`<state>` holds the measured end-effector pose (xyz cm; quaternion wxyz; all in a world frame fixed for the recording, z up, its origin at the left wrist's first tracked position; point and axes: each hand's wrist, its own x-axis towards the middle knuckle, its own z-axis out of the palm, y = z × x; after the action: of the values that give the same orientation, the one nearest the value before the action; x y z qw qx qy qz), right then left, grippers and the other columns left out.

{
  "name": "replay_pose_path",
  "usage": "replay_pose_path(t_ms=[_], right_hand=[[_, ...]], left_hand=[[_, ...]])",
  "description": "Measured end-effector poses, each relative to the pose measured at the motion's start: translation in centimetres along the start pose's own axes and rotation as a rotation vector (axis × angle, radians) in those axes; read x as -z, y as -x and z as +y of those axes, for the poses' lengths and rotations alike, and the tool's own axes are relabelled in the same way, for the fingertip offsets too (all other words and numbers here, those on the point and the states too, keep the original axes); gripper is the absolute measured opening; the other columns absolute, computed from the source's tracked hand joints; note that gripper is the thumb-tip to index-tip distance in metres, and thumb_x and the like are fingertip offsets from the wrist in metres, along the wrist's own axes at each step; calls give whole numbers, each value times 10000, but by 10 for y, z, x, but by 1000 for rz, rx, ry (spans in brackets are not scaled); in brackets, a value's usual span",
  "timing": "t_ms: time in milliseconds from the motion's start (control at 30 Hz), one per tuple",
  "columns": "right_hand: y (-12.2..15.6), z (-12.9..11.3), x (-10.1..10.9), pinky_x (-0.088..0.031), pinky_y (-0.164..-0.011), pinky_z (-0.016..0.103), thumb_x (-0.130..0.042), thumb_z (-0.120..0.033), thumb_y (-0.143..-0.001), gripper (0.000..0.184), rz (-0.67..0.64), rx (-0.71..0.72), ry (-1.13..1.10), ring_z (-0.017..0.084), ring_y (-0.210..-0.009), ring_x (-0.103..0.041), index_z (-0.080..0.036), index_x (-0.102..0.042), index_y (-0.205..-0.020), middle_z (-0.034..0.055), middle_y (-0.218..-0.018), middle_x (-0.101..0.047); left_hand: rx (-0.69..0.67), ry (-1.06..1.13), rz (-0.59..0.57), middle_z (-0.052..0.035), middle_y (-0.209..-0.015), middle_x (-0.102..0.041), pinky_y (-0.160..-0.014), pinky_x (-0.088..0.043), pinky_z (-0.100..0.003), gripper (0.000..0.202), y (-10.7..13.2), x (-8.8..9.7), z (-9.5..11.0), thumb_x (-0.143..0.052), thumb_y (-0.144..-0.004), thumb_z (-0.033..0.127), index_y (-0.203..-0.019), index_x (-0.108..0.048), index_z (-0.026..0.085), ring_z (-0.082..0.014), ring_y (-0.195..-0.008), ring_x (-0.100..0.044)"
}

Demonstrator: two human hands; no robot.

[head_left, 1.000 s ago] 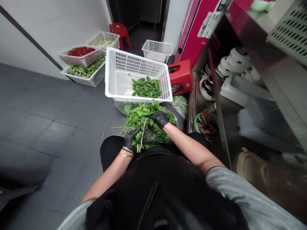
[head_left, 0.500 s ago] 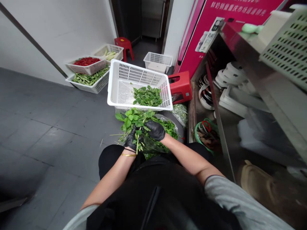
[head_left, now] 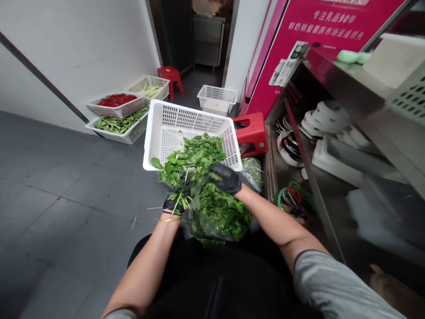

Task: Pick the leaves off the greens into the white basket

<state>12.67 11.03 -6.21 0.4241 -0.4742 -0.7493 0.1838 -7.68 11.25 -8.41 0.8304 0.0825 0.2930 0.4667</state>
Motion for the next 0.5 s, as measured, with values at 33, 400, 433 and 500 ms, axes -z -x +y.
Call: replay_pose_path(t_ms=[33,400,433,500], right_hand=[[-21,12,9,-481,-917,379,-505,-495,-863,392,127,-127,-18,243,-999,-622,-193,-650,-1066,120,-1036,-675],[-65,46,-8,-503,-643,332,-565,-524,-803,390,49,-602,-184,202,-688,-624,-169,-686,-910,83,-800,-682],[-49,34,-21,-467,-532,305,-565,-546,-790,402,-43,-640,-379,169,-552,-573,-172,-684,-875,53,-688,-661],[-27,14,-47,-375,-426,260,-665,-552,-702,385,-170,-683,-613,111,-431,-468,-173,-674,-769,15,-596,-625]], left_hand=[[5,20,-19,26,-519,-465,-339,-317,-151,173,-5,-1,7,-456,-820,63,-779,-584,171,-61,-358,-397],[-38,155,-55,40,-495,-378,-318,-268,-128,148,-24,9,21,-463,-810,53,-739,-516,172,-41,-334,-333],[-48,143,-47,43,-487,-368,-315,-266,-128,133,-24,10,20,-477,-811,67,-743,-525,171,-39,-329,-323],[-29,101,-26,52,-469,-348,-307,-265,-137,104,-25,13,17,-509,-818,104,-746,-544,170,-40,-320,-304]])
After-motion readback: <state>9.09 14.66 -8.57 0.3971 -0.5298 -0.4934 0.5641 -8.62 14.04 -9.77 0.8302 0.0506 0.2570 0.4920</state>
